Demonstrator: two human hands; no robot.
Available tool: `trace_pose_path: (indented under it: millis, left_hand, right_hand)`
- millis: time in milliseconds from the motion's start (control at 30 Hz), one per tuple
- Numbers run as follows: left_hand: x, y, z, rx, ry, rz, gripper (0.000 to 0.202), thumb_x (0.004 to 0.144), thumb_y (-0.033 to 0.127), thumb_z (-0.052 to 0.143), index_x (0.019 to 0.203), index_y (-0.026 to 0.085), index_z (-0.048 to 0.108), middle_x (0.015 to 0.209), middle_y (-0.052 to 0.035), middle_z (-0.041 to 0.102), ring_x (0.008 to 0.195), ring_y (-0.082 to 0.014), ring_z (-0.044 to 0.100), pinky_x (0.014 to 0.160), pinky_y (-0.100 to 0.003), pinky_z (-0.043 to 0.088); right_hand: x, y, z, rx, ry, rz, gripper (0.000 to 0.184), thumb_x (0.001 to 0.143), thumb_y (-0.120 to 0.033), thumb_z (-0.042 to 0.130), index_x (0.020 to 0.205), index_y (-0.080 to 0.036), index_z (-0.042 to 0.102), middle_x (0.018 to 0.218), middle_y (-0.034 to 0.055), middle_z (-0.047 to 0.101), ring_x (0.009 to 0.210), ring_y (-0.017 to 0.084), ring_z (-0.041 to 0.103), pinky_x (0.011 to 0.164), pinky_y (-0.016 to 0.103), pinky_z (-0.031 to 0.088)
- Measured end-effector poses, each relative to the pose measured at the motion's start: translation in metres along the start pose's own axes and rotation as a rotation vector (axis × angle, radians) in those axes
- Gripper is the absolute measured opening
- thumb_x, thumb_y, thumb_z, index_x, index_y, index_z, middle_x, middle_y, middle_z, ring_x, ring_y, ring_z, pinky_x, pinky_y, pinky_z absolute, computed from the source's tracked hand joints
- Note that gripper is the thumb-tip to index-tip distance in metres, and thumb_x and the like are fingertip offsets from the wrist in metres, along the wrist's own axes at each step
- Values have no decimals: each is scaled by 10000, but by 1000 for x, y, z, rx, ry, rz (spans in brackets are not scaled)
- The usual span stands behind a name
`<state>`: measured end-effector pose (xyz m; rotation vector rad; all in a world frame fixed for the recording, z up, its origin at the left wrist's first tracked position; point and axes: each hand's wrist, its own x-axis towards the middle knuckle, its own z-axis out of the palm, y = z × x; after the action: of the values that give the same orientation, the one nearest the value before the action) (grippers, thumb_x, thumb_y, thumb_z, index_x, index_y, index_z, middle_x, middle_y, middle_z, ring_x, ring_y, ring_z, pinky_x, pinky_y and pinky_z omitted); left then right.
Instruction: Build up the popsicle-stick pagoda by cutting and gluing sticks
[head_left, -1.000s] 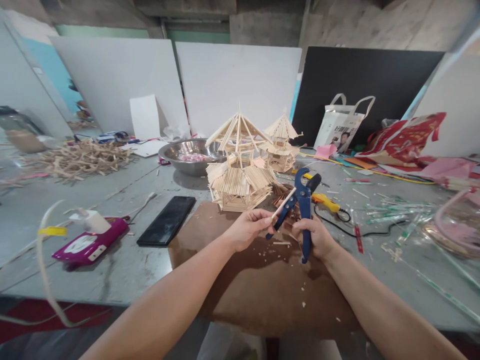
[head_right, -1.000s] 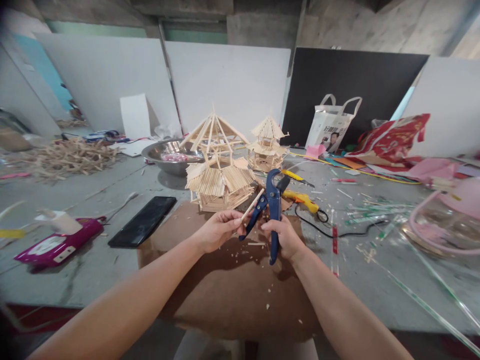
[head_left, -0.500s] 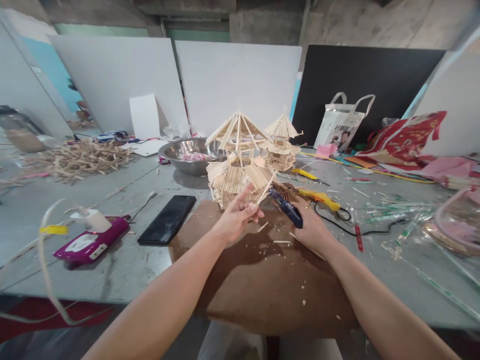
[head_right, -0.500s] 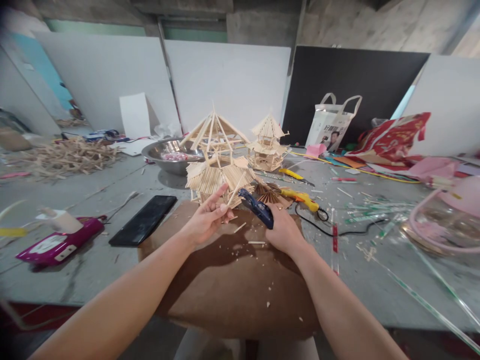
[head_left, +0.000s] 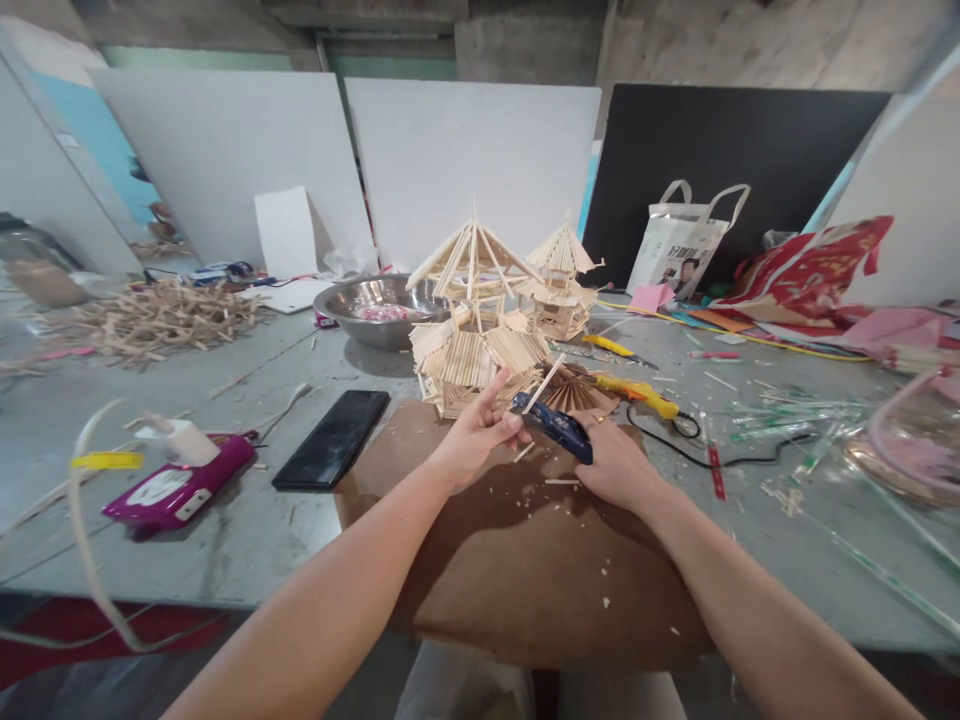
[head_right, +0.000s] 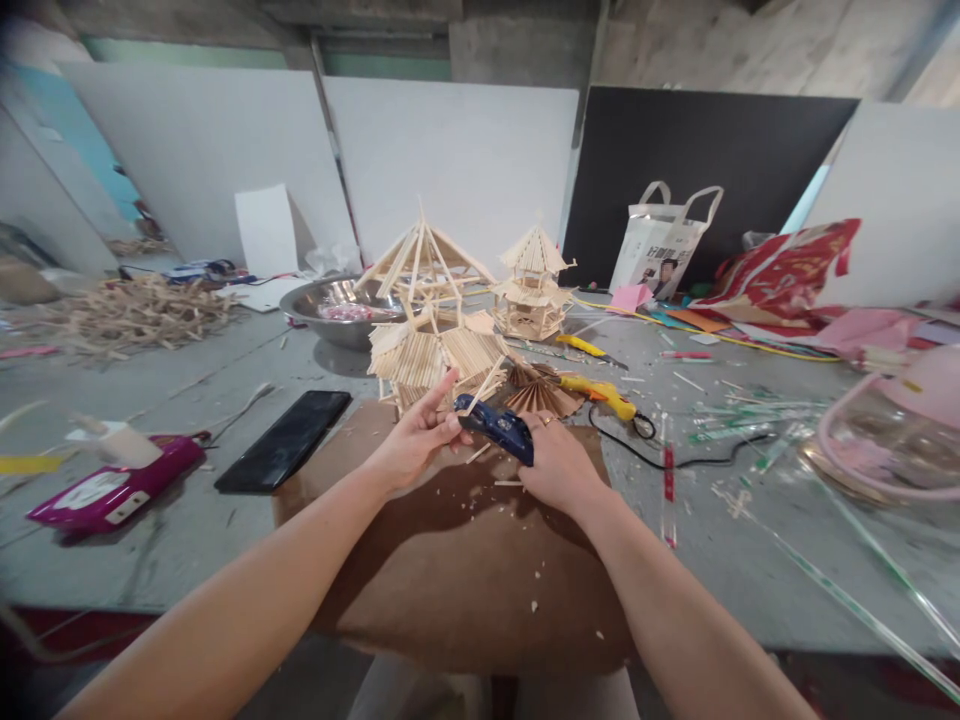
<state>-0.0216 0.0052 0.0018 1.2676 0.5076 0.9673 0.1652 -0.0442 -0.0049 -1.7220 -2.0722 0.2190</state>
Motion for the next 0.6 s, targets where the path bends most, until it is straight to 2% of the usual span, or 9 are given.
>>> trace_pose_path:
  millis: [233,600]
  left_hand:
    - [2,-4,4,63,-13,26,805,655,249,622,1312,240,158,583,43,551,530,-71,508,493,-189,382]
    - [2,-3,8,51,35,48,755,628,225,645,1279,255,263,610,48,526,525,-63,499,489,-188,381]
  right_hand:
    - [-2,-5,2,-43,-32,-12,547,592,-151,461,1136,-122,404,1032,109,507,976,223,436,826,307,306]
    - [-3,-7,4,-68,-12,-10,512,603,-172,460,1112,-124,427,1038,118,517,963,227,451,810,310,324]
